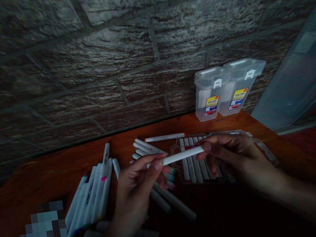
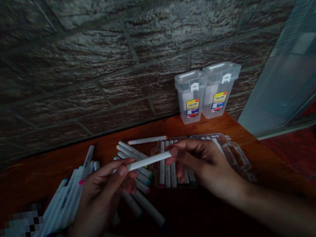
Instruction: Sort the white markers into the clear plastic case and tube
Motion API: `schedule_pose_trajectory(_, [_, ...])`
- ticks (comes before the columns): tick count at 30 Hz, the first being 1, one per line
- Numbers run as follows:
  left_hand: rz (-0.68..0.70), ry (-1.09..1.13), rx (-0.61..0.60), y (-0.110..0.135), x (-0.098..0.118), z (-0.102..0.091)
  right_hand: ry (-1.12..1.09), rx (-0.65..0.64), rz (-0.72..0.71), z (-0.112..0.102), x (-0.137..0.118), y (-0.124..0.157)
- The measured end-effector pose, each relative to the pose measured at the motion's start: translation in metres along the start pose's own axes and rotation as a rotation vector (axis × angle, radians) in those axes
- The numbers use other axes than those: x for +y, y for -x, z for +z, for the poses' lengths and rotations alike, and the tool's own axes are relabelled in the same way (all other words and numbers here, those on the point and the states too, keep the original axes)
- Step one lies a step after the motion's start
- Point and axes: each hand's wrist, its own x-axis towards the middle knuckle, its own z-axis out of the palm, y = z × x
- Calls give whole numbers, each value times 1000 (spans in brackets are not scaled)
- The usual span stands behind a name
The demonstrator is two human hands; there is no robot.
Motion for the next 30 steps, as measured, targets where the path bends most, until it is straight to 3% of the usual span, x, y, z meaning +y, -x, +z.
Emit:
schedule_pose_trajectory(9, [-9,169,-112,2,7,3,-178,115,112,-1,1,-5])
schedule_pose_trajectory(18, [-29,172,-225,7,7,0,-276,143,229,-3,2,-6])
schedule_pose_trajectory(30, [29,15,-176,8,3,-2,-319,168,270,-3,1,-6])
